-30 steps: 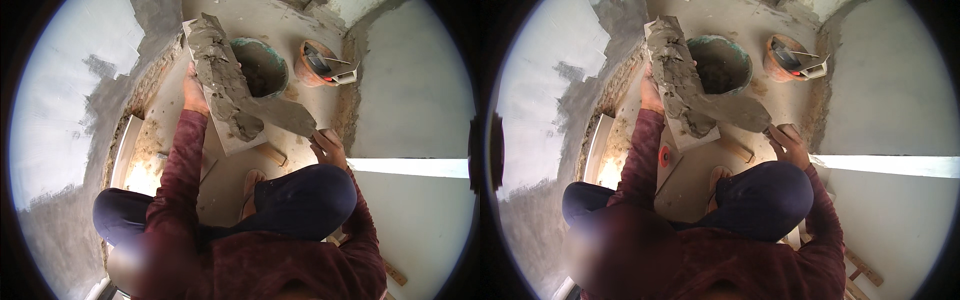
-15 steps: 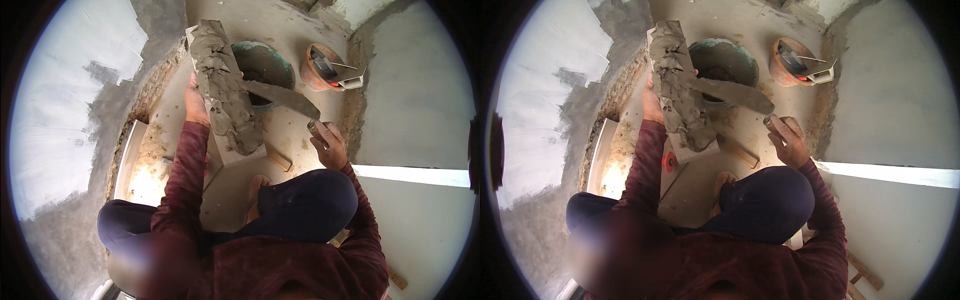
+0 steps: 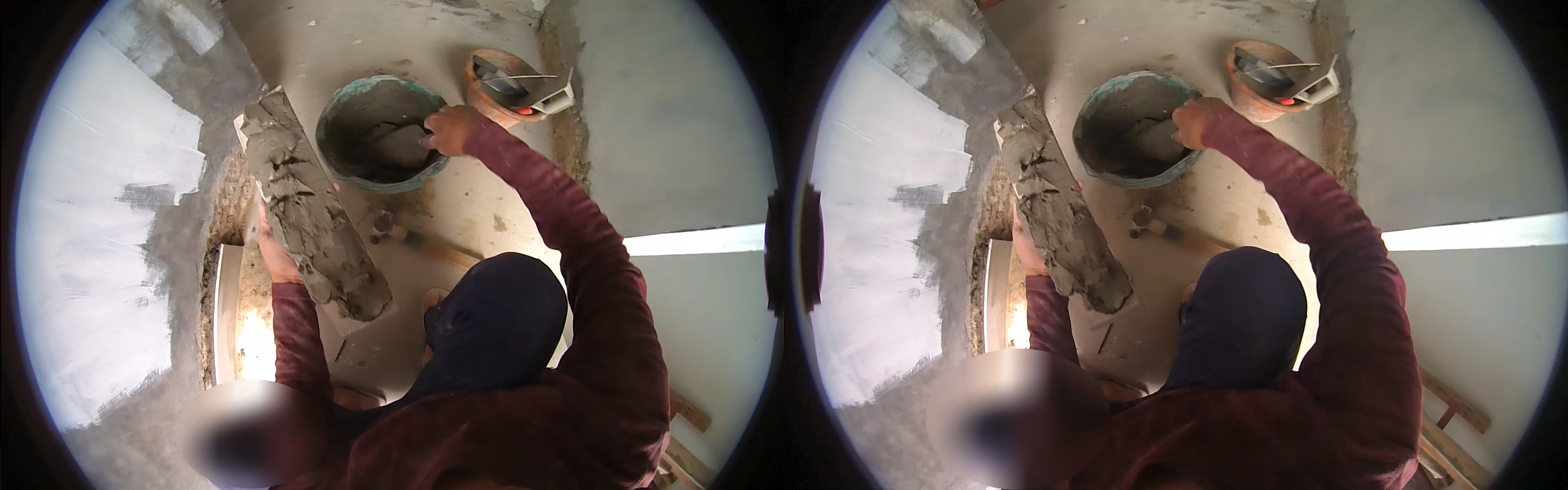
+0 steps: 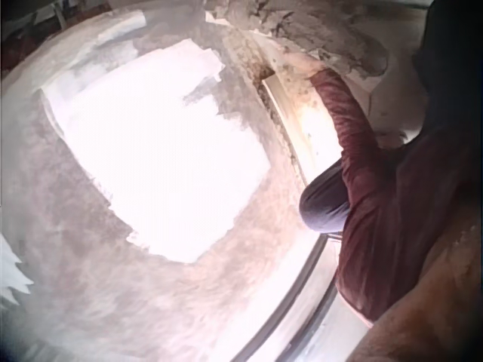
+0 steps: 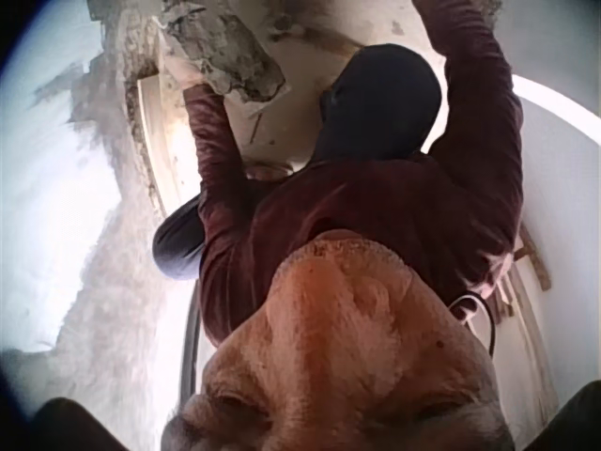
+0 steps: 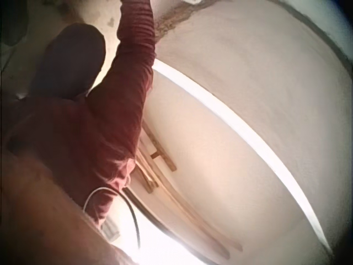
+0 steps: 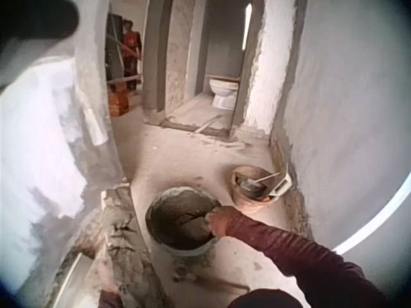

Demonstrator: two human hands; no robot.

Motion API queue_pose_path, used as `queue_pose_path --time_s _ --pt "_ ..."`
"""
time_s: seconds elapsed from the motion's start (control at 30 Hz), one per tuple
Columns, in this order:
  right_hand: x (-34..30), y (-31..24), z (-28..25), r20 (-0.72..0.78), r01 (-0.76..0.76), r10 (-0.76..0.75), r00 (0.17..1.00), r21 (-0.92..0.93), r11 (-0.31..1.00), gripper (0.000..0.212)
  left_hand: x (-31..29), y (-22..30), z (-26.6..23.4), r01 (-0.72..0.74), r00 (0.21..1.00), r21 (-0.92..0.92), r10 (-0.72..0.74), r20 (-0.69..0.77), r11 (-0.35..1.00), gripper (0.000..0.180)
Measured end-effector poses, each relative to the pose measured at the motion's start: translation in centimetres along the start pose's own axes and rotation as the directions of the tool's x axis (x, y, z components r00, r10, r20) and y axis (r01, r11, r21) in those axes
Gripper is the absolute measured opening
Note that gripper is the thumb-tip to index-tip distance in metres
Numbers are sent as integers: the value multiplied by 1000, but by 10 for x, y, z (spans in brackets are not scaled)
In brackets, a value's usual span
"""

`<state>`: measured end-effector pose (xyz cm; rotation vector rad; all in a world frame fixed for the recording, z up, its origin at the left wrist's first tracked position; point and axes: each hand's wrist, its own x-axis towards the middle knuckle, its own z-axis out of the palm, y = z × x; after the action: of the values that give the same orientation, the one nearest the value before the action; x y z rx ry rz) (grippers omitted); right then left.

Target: The person prepares a tile by applying cement mortar to its back using a trowel. They then place the tile onto the floor, aligning it with a previously laid tile, and tap it into place with a hammer.

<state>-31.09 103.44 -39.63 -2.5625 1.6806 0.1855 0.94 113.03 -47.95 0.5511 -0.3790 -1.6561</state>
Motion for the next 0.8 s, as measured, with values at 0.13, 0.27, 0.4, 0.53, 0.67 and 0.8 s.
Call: queue_pose_path --time_s 0.13,0.27,0.4,0.53,0.67,0.8 --pt "-59 -43 0 -413 302 -123 903 402 864 12 -41 9 -66 -95 980 157 120 -157 983 59" --pt "-79 -79 148 -79 168 -180 981 813 558 27 -51 10 -57 -78 978 289 130 -165 954 61" --pt "-2 -104 227 -46 40 -2 999 839 543 37 -64 -1 -81 -90 955 414 196 -222 906 67" --pt "40 -106 260 -449 282 48 892 638 716 43 -75 3 -63 -67 965 312 140 -220 948 71" --pt "84 -83 253 -240 116 115 964 767 631 48 -107 7 -92 -45 919 268 145 -366 962 66" --pt "159 -28 223 -71 -97 201 977 692 715 57 -111 9 -103 -36 885 233 139 -445 972 58"
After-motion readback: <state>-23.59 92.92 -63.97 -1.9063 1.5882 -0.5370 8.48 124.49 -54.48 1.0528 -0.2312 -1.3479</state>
